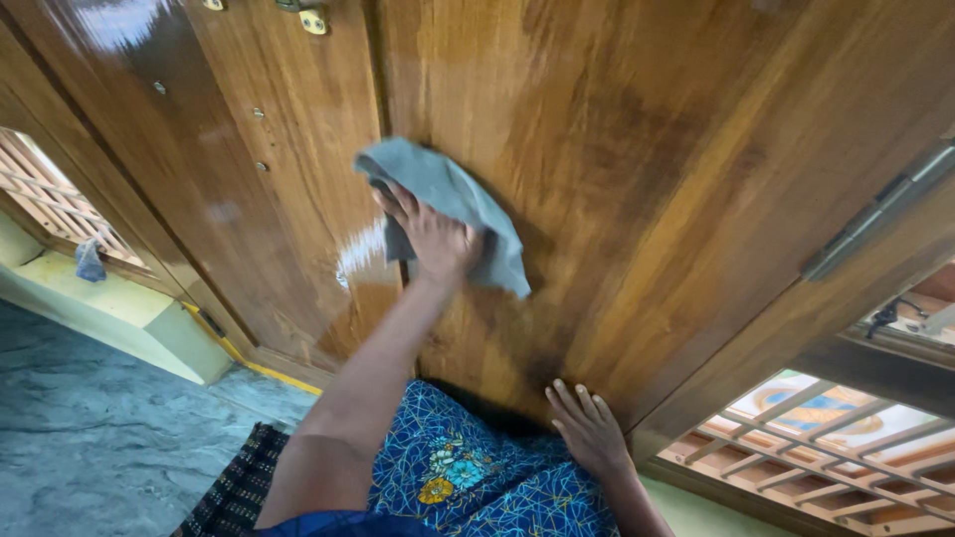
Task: The person wipes the wooden surface of a wardrobe with a cloth, moving it across different panels while holding the frame with the other hand.
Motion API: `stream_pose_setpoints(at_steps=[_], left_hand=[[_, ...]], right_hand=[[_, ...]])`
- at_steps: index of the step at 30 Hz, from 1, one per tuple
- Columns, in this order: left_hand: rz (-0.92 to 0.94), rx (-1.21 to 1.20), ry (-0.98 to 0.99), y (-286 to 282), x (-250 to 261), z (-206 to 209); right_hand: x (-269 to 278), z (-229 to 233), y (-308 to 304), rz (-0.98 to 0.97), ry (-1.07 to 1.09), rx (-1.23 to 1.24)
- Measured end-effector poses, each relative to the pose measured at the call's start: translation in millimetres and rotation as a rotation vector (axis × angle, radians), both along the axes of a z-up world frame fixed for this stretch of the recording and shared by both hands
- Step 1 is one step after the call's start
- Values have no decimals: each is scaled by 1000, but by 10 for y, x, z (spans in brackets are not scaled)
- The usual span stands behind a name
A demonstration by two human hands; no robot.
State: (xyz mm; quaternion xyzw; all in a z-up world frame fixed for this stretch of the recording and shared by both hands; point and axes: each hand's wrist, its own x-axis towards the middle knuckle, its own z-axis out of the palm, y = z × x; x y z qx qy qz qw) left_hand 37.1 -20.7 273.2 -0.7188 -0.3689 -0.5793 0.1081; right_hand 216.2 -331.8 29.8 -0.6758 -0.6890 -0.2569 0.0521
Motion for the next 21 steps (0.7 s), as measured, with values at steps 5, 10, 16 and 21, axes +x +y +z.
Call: stream_pose_setpoints(at_steps=[5,10,16,21], left_hand=[[123,-12,-27,131,-350,837],[67,38,-140,310,-499,1207],[31,22,-340,764,-659,1177],[11,43,-337,952,-863,840]], right_hand=[[-26,-18,3,-14,1,-1],[-49,11,23,8,-36,78],[-33,47,67,-22,-7,-23],[0,-7,127,-7,-18,6]])
